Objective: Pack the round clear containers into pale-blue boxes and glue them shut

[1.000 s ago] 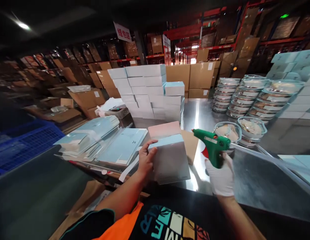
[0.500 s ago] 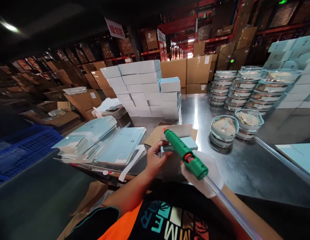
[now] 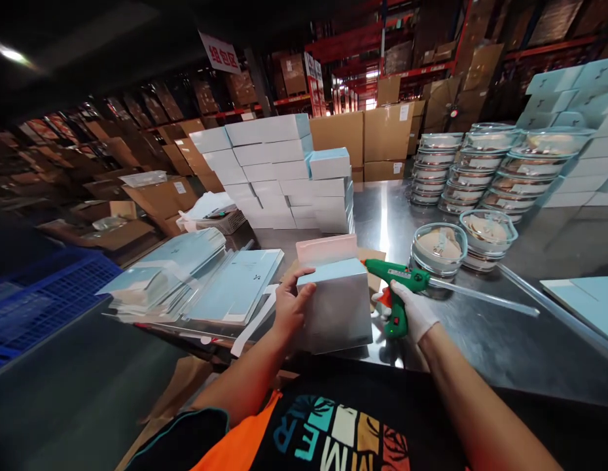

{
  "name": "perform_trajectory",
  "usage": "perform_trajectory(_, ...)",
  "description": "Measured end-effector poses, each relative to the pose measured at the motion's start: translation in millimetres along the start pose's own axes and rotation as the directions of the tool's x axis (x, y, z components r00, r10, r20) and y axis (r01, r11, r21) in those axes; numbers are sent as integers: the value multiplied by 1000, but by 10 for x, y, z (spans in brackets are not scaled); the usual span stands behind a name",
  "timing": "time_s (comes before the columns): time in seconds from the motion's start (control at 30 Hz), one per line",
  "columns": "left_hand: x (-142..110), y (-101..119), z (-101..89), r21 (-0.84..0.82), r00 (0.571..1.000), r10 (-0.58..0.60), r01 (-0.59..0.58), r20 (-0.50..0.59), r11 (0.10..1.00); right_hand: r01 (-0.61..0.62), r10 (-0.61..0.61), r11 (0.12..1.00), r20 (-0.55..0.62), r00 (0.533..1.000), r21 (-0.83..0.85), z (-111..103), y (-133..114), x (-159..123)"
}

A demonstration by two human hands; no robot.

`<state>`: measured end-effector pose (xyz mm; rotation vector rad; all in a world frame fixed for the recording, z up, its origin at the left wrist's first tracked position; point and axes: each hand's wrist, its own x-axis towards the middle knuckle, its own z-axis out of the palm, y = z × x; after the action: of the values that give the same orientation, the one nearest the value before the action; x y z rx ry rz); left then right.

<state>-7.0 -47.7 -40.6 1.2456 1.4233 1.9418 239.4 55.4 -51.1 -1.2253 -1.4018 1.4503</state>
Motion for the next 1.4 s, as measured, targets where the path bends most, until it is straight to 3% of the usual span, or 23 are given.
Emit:
perform_trajectory(0.07,21,-6,-16,-21,1000,-4,3,-9,1000,-65,53,975,-60,997,-213,-35,28,87)
perform_trajectory(0.13,39,-13,-27,-56,1000,-16,16,-7,998,-91,26,921,-174,984,-379,-127,41,154)
perform_trajectory(0.27,70,-34,-10,-96,1000,-5,6,12,995,3,-205,840,-311,928,-542,-219,-16,144)
perform_trajectory(0.33,77,-46,19,-84,999,6,-3,44,996,193,-328,874,-247,912,-447,-120,-96,79)
perform_trajectory(0.4,74,-59,55,-55,996,27,-22,90,998,365,-384,913,-78,920,-184,54,-210,16)
perform_trajectory(0.47,64,-76,86,-27,987,54,-50,150,998,393,-392,919,75,917,1,229,-332,-17)
perform_trajectory(0.6,62,-166,128,-38,970,135,-130,200,991,382,-366,923,199,909,-47,326,-440,15)
perform_trajectory(0.67,85,-239,137,-101,969,204,-191,140,976,514,-475,852,260,841,-106,238,-383,49)
perform_trajectory(0.77,139,-315,106,-206,958,280,-263,60,943,740,-670,647,325,668,-187,88,-228,43)
perform_trajectory(0.83,176,-300,47,-195,927,340,-309,157,931,806,-718,562,374,587,-186,49,-151,-23)
perform_trajectory(0.9,203,-236,-22,-163,854,405,-371,327,914,830,-731,537,408,547,-149,62,-136,-115)
perform_trajectory(0.97,209,-158,-71,-171,776,466,-436,426,883,843,-739,524,427,522,-124,95,-175,-191)
perform_trajectory(1.07,170,-109,-78,-213,722,566,-527,399,823,861,-755,500,440,486,-93,119,-222,-229)
perform_trajectory(1.13,134,-146,-59,-228,708,595,-552,379,802,849,-752,517,417,511,-107,113,-164,-226)
perform_trajectory(1.2,141,-198,-58,-227,716,581,-536,387,813,787,-710,594,350,610,-166,109,-16,-221)
perform_trajectory(1.27,225,-168,-109,-210,761,541,-499,358,841,674,-610,700,295,736,-235,118,169,-216)
perform_trajectory(1.33,378,40,-237,-227,804,531,-484,266,845,559,-485,775,291,825,-294,136,289,-212)
perform_trajectory(1.4,557,440,-446,-285,801,577,-523,160,804,475,-392,817,289,873,-326,153,246,-196)
